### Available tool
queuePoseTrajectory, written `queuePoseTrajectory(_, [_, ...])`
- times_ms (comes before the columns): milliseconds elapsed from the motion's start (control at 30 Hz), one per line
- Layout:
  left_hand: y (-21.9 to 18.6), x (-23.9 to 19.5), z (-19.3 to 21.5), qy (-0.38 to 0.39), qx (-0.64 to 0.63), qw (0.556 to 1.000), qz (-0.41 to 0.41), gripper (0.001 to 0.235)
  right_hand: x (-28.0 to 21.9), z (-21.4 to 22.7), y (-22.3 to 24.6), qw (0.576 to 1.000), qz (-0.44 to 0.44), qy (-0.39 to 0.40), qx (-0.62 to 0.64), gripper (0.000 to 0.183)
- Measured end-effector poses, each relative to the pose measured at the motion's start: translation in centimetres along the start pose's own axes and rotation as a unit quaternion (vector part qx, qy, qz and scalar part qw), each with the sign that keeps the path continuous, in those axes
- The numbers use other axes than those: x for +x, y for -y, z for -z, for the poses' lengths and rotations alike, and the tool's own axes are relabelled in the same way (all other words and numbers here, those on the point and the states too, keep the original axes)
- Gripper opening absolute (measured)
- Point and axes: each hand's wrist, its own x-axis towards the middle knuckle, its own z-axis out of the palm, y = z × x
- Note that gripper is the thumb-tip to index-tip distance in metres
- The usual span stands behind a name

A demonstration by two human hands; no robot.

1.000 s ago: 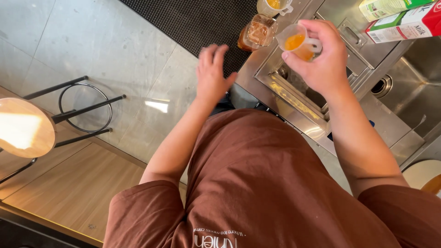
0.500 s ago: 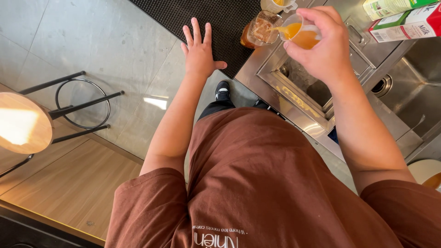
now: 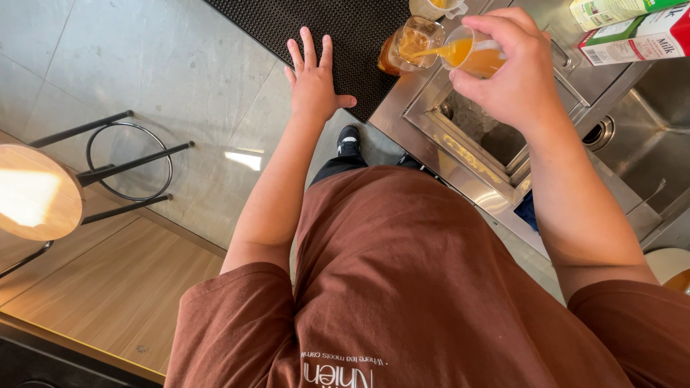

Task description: The person muddles fruit in a glass, rinses it, and then pours a dark liquid and an orange liquid into separate containers. They add ice to a glass, pour the dark liquid over it, and then add the orange liquid.

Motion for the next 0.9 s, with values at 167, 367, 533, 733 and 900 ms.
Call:
queuePoseTrajectory(167, [0.0,0.0,0.2,0.006,0.003,1.000,0.002,0.138,-0.1,-0.1,0.4,0.999,-0.030,0.021,-0.037,0.056])
queuePoseTrajectory(367, [-0.3,-0.2,0.6,0.017,-0.004,1.000,0.008,0.137,0.6,-0.4,0.8,0.999,-0.024,0.024,-0.039,0.056])
queuePoseTrajectory(533, [-0.1,0.0,0.2,0.015,0.001,1.000,0.009,0.139,1.1,-1.1,-0.1,0.999,-0.008,0.000,-0.053,0.056])
queuePoseTrajectory(733, [-0.2,0.0,0.4,0.007,0.004,1.000,0.010,0.139,1.2,-0.7,-0.5,0.997,-0.024,0.010,-0.071,0.053])
queuePoseTrajectory(900, [-0.3,0.0,0.4,0.008,0.004,1.000,0.009,0.139,0.9,0.0,-0.4,0.996,-0.017,0.004,-0.085,0.055])
